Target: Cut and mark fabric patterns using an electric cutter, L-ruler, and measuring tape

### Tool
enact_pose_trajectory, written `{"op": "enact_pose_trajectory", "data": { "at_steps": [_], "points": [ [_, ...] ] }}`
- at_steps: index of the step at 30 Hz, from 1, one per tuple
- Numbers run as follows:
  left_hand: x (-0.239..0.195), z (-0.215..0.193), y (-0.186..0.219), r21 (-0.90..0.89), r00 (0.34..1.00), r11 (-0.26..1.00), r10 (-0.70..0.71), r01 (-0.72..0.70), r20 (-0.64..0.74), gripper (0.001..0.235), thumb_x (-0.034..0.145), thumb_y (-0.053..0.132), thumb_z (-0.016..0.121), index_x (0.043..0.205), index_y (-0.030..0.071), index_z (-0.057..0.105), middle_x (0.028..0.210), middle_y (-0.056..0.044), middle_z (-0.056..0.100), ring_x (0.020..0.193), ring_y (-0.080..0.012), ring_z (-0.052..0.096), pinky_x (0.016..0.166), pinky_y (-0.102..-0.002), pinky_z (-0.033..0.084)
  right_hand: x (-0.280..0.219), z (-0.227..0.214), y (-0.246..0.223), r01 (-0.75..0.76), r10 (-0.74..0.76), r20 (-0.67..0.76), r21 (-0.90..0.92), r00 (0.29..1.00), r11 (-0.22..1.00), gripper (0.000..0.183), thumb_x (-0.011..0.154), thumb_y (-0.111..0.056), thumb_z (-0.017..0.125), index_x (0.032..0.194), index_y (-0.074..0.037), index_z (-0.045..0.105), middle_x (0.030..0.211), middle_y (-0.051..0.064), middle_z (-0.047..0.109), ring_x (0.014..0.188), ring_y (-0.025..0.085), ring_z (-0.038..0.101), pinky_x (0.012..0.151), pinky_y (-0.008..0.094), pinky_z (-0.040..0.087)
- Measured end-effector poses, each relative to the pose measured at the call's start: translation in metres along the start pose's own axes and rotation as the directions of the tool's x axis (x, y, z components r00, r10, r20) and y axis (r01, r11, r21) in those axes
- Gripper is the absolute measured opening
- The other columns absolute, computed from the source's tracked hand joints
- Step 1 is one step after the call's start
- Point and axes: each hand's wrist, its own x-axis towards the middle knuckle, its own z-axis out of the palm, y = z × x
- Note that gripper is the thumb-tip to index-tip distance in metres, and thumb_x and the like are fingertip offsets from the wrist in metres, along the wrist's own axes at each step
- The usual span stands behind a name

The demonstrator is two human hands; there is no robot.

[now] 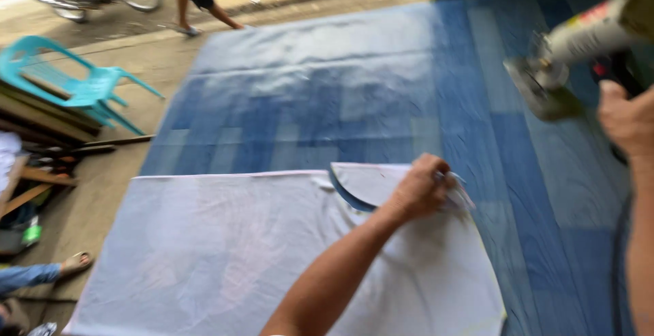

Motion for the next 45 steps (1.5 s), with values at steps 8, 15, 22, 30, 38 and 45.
{"op": "enact_pose_trajectory", "data": {
  "at_steps": [8,15,22,30,38,45],
  "points": [
    [-0.026,-0.030,0.011,-0.299,0.987,0.954,-0.025,-0.024,-0.159,0.016,0.078,0.005,0.079,0.092,0.011,0.073,0.112,-0.007,0.070,0.096,-0.0258,0.074,0.081,-0.027,0.061,0.242,-0.171,0.150,-0.750,-0.387,0.805,0.105,0.450,-0.653,0.017,0.081,-0.014,0.075,0.097,-0.015,0.080,0.089,0.008,0.078,0.081,0.023,0.075,0.064,0.032,0.059],
    [-0.032,-0.033,0.013,-0.363,0.989,0.931,-0.027,-0.028,-0.146,0.015,0.081,0.002,0.080,0.094,0.009,0.076,0.115,-0.009,0.069,0.100,-0.0257,0.073,0.085,-0.029,0.062,0.263,-0.181,0.135,-0.808,-0.439,0.756,0.195,0.485,-0.556,0.019,0.081,-0.033,0.077,0.098,-0.025,0.078,0.082,-0.005,0.074,0.065,0.016,0.072,0.053,0.032,0.055],
    [-0.028,-0.020,-0.005,-0.320,0.958,0.937,0.043,-0.137,-0.282,0.020,0.075,0.000,0.079,0.088,0.015,0.076,0.109,-0.006,0.071,0.098,-0.0254,0.073,0.082,-0.031,0.061,0.278,-0.177,0.147,-0.822,-0.509,0.748,0.086,0.426,-0.563,0.014,0.081,-0.024,0.074,0.092,-0.017,0.079,0.084,0.007,0.076,0.076,0.025,0.074,0.063,0.038,0.058],
    [-0.028,-0.016,-0.015,-0.416,0.961,0.903,-0.010,-0.110,-0.276,0.018,0.073,0.003,0.087,0.086,0.012,0.077,0.099,-0.007,0.067,0.089,-0.0211,0.073,0.078,-0.028,0.060,0.284,-0.183,0.136,-0.804,-0.577,0.741,-0.085,0.344,-0.588,0.012,0.082,-0.018,0.072,0.088,-0.014,0.081,0.076,0.006,0.075,0.062,0.015,0.069,0.052,0.030,0.054],
    [-0.032,-0.025,-0.008,-0.436,0.975,0.899,-0.055,-0.045,-0.214,0.015,0.079,0.007,0.086,0.091,0.014,0.080,0.089,-0.007,0.065,0.088,-0.0214,0.072,0.081,-0.029,0.058,0.280,-0.185,0.130,-0.739,-0.615,0.717,-0.210,0.328,-0.640,0.011,0.085,-0.020,0.075,0.090,-0.012,0.082,0.075,0.005,0.076,0.058,0.013,0.067,0.047,0.026,0.053],
    [-0.029,-0.035,0.002,-0.354,0.973,0.927,-0.186,0.127,-0.139,0.015,0.082,0.012,0.078,0.088,0.025,0.080,0.084,-0.001,0.072,0.084,-0.0161,0.073,0.078,-0.029,0.056,0.289,-0.191,0.130,-0.735,-0.573,0.774,-0.219,0.269,-0.641,0.010,0.081,-0.013,0.074,0.088,-0.013,0.082,0.073,0.004,0.074,0.062,0.011,0.064,0.050,0.026,0.051]
  ]
}}
